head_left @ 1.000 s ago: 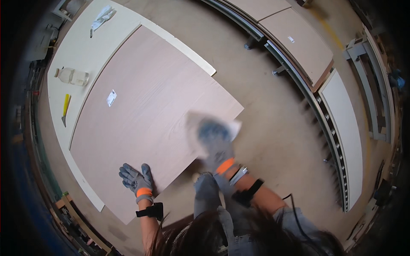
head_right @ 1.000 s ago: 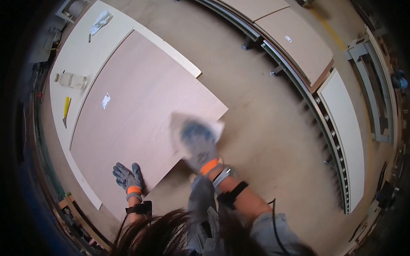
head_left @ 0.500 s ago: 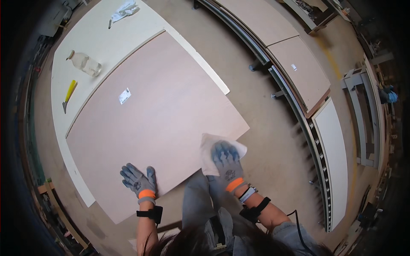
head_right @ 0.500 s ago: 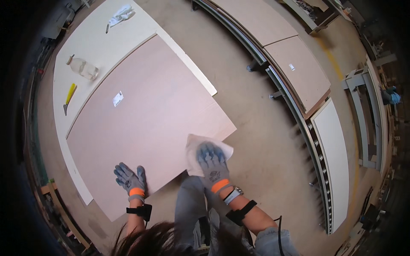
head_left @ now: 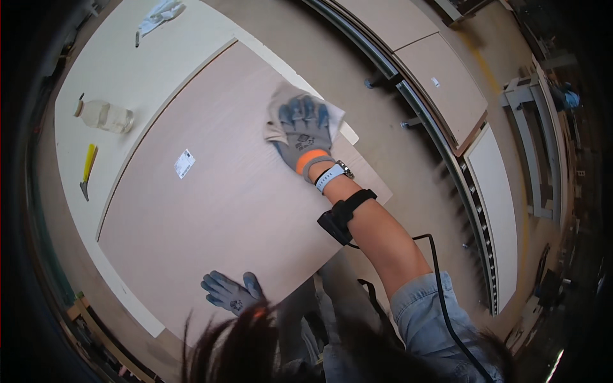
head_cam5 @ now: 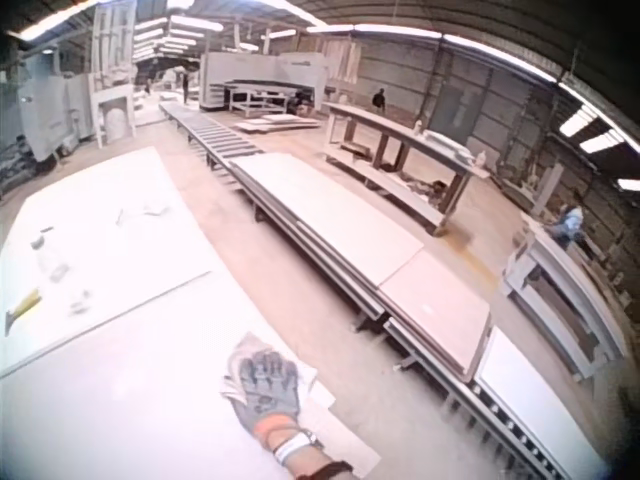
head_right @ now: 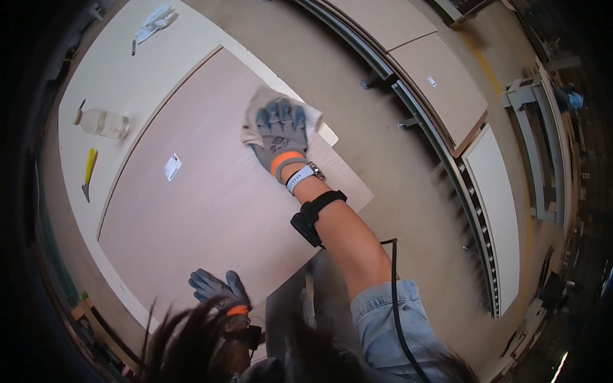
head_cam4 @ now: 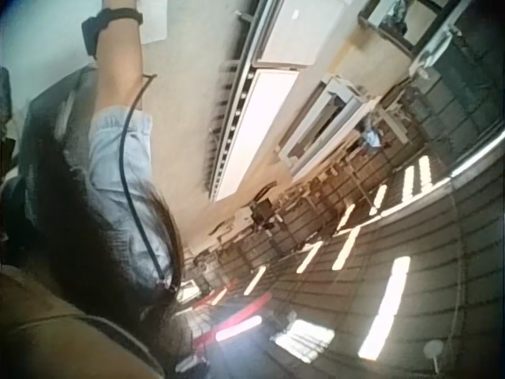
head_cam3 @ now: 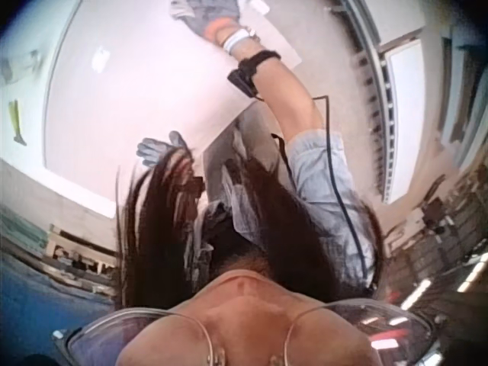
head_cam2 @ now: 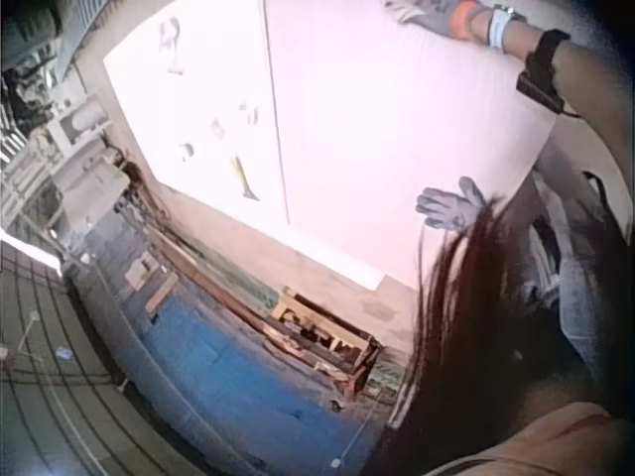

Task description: Cleaning a wooden furniture panel with a cloth and liquid, then moving it to a conveyor line.

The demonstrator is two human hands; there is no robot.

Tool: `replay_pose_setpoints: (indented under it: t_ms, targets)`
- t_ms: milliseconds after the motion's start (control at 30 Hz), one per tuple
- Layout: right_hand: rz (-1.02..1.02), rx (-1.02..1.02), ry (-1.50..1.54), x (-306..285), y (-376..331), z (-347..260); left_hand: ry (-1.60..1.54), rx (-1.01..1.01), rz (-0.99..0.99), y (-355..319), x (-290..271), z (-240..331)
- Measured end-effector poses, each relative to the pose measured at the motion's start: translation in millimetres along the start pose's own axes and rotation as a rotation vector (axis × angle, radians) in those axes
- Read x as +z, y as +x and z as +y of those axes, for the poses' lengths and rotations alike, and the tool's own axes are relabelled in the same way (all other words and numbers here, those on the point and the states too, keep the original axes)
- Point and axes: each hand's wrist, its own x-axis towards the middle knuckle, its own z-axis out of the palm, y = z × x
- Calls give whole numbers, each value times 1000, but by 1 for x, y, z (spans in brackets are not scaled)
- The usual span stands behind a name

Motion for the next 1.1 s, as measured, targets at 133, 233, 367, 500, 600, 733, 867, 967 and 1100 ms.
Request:
replay_pose_setpoints:
  t_ms: [133,233,367,500,600,733,867,967,1100]
  targets:
    - [-187,-339,-52,-21,-23,4,12,-22,-171,5,-13,2]
    - [-325,-693,-31,-23,-60,27,8,-3,-137,2,-4,-7]
    - [-272,-647,21,-15,-46,66,14,21,-197,5,-11,15]
    - [-223,-522,-93,-14,58,29,-96,-75,-98,27,-17,4]
    - [29,-481,-65,12,122,21,-134,-185,-28,42,-15,24]
    - [-292,-798,55,-15,87,-16,-139,-406,-36,64,-20,7]
    - [-508,-1301,257,-26,4,28,-104,-539,-26,74,-1,3]
    - [-619,-1209,-10,-36,34,26,-73,-580,-53,76,3,4]
    - [-140,-563,-174,10,142,-20,-97,-568,7,76,2,17]
